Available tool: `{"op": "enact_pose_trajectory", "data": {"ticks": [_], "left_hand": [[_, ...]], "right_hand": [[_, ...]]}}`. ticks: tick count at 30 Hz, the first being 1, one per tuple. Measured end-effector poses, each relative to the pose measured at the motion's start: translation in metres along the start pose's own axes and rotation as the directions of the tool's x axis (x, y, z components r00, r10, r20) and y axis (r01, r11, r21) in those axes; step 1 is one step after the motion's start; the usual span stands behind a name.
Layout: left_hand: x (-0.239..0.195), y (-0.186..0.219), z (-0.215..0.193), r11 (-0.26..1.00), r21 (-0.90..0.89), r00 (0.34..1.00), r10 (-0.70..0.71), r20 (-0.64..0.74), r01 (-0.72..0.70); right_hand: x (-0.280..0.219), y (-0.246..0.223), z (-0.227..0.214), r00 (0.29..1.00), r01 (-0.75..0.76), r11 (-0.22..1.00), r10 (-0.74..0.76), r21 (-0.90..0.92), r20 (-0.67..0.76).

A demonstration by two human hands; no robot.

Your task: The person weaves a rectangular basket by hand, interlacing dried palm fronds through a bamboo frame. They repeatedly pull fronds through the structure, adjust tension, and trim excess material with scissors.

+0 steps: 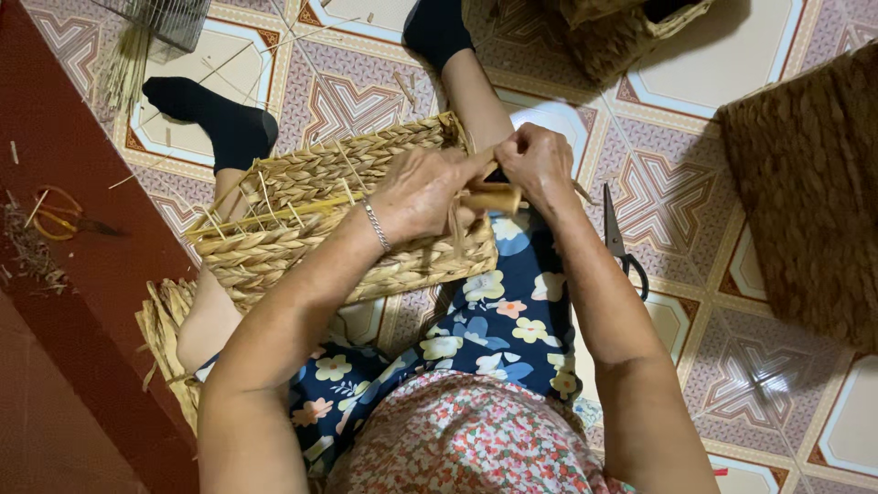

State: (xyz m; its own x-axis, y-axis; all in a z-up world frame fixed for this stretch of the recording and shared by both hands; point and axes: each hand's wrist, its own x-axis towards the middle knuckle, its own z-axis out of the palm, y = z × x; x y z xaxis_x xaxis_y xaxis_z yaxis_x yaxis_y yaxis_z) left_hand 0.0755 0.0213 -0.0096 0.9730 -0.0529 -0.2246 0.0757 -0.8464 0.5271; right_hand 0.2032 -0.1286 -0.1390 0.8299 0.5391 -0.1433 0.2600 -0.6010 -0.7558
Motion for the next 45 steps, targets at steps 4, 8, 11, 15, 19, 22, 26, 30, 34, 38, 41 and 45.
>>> {"op": "enact_pose_trajectory", "data": {"ticks": [4,8,11,15,19,22,26,30,34,38,41,45], "left_hand": [[0.001,-0.005,0.004,0.996,-0.091,1.000,0.009,-0.029,-0.011],[0.000,-0.012,-0.003,0.989,-0.057,0.990,0.134,-0.047,-0.137],[-0.002,-0.009,-0.007,0.990,-0.051,0.991,0.131,-0.035,-0.133],[-0.003,-0.001,-0.016,0.985,-0.118,0.989,0.120,-0.084,-0.129],[0.000,0.000,-0.020,0.981,-0.122,0.983,-0.135,0.125,0.150],[0.004,-0.003,-0.025,0.977,-0.156,0.984,-0.125,0.123,0.144],[0.001,-0.006,-0.017,0.979,-0.121,0.970,-0.139,0.198,0.164],[0.002,-0.018,-0.011,0.965,-0.211,0.972,-0.110,0.209,0.154],[0.013,-0.028,-0.015,0.946,-0.323,0.995,0.004,0.096,0.027],[0.020,-0.021,-0.014,0.938,-0.238,0.960,-0.210,0.186,0.251],[0.020,-0.012,-0.013,0.944,-0.176,0.956,-0.256,0.141,0.278],[0.000,-0.007,-0.021,0.991,-0.123,0.970,-0.080,-0.231,0.052]], "right_hand": [[0.011,0.018,0.005,0.998,0.002,0.993,-0.009,-0.115,-0.057],[0.028,0.030,0.025,0.976,0.086,0.975,-0.124,-0.203,-0.181],[0.039,0.041,0.035,0.970,0.062,0.968,-0.115,-0.243,-0.212],[0.051,0.053,0.034,0.967,-0.090,0.958,0.018,-0.273,-0.254],[0.056,0.073,0.047,0.954,-0.039,0.973,-0.032,-0.229,-0.299],[0.071,0.086,0.062,0.940,-0.067,0.965,-0.024,-0.255,-0.340],[0.080,0.126,0.054,0.941,-0.202,0.939,0.107,-0.280,-0.320],[0.053,0.158,0.006,0.882,-0.368,0.929,0.334,-0.042,-0.331],[0.030,0.139,-0.050,0.760,-0.337,0.284,0.644,0.898,0.082],[0.016,0.120,-0.081,0.831,-0.087,-0.159,0.532,0.983,0.160],[0.015,0.122,-0.080,0.816,-0.069,-0.164,0.559,0.984,0.151],[0.018,0.144,-0.078,0.889,-0.061,-0.118,0.444,0.991,0.108]]}}
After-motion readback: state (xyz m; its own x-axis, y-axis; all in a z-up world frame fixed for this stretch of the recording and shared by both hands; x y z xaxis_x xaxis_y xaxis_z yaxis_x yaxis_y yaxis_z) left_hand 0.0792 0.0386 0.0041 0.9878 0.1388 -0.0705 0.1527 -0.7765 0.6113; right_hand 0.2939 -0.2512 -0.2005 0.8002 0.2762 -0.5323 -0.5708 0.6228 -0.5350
